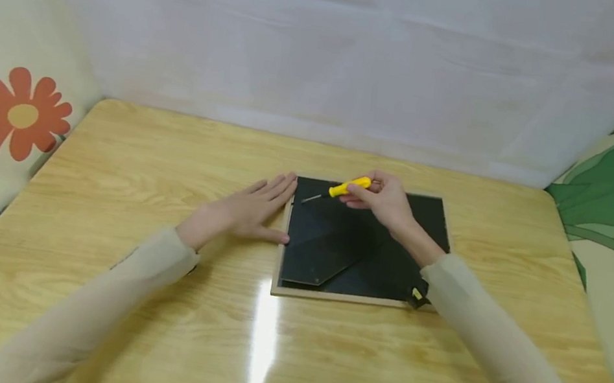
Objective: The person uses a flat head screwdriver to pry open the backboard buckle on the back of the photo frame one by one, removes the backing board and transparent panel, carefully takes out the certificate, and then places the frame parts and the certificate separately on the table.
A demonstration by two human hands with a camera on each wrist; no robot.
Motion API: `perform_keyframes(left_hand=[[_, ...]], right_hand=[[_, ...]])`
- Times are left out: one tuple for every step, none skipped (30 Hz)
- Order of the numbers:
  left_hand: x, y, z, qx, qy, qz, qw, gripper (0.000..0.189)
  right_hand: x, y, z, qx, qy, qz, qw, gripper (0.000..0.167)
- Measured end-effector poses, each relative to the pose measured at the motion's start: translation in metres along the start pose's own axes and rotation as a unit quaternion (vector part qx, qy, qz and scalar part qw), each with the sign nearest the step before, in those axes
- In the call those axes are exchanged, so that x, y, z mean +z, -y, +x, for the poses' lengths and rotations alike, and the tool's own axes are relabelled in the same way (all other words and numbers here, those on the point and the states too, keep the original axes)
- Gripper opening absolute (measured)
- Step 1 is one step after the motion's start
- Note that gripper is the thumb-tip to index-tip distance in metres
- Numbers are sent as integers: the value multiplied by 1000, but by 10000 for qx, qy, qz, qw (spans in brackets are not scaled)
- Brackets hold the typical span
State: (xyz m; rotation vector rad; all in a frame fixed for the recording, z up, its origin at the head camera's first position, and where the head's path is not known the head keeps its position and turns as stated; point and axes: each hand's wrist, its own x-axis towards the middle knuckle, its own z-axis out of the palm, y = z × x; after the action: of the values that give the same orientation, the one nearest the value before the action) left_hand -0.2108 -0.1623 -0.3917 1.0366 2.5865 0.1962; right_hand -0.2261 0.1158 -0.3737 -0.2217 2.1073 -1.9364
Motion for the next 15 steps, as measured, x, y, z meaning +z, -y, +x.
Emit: perform_keyframes(left_hand=[[0, 0, 0, -9, -6, 29, 10000, 106], [0, -1, 0, -21, -6, 41, 10000, 106], [0, -1, 0, -31, 0, 69, 10000, 105], [0, -2, 1, -50, 33, 106, 9999, 105], [0, -2, 1, -66, 59, 129, 9999, 105], [0, -2, 1, -80, 73, 143, 9998, 105], [0, -2, 1, -94, 99, 149, 9998, 105], [0, -2, 2, -114, 131, 177, 9997, 105], [0, -3, 2, -128, 157, 194, 9996, 105], [-1, -3, 2, -146, 182, 217, 9995, 105], [-1, -3, 2, -159, 194, 223, 9994, 105], [-1, -3, 2, -170, 208, 236, 9994, 105], [-1, -4, 2, -176, 226, 245, 9993, 105], [-1, -4, 2, -181, 238, 255, 9992, 105], [-1, -4, 2, -177, 235, 246, 9993, 105]], right_hand=[[0, -1, 0, 10, -23, 25, 10000, 23], [1, -2, 0, 28, -37, 70, 10000, 22], [2, -3, 0, 46, -35, 120, 9999, 21], [2, -4, 0, 69, -16, 176, 9998, 20], [3, -5, 1, 97, -3, 216, 9997, 20], [4, -6, 1, 133, 4, 260, 9996, 20], [4, -7, 2, 175, 7, 293, 9994, 20], [4, -7, 2, 221, 8, 323, 9992, 21], [4, -8, 3, 268, 4, 341, 9991, 21], [4, -8, 3, 321, -2, 359, 9988, 22], [4, -8, 4, 368, -14, 370, 9986, 22], [4, -8, 4, 416, -21, 391, 9984, 22], [4, -8, 4, 466, -33, 415, 9980, 22], [4, -9, 5, 511, -39, 434, 9977, 23], [4, -9, 5, 559, -45, 453, 9974, 23]])
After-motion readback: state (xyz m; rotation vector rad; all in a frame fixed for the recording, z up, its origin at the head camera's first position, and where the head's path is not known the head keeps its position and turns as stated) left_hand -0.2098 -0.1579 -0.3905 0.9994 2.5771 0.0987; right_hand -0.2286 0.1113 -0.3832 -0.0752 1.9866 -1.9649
